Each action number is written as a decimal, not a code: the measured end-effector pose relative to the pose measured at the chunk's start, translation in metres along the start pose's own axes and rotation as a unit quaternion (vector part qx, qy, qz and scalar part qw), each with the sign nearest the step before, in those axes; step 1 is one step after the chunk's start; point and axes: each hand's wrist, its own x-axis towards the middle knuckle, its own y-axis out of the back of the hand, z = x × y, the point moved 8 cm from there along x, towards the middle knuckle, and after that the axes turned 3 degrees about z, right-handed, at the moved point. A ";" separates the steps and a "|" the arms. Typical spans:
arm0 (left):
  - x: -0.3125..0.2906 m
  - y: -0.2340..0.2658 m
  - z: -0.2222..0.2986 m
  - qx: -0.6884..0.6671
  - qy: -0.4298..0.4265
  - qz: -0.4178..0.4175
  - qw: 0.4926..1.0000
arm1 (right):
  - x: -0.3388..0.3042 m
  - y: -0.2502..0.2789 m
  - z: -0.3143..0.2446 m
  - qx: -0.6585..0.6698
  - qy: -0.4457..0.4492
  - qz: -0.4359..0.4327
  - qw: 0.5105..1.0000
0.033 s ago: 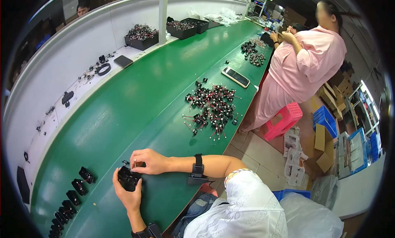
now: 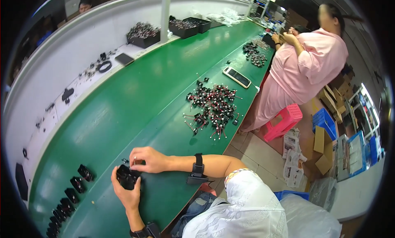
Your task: The person picks up a device housing and a small electronic component by hand, inserts the component into the housing, and presses it into place. They then pick up a cover, snap it onto the housing, and place the assembled unit onto the green workbench.
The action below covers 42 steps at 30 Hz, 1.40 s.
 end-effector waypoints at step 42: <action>0.012 0.010 0.000 -0.146 0.011 -0.022 0.989 | 0.000 -0.012 -0.056 -0.093 0.118 -0.022 0.988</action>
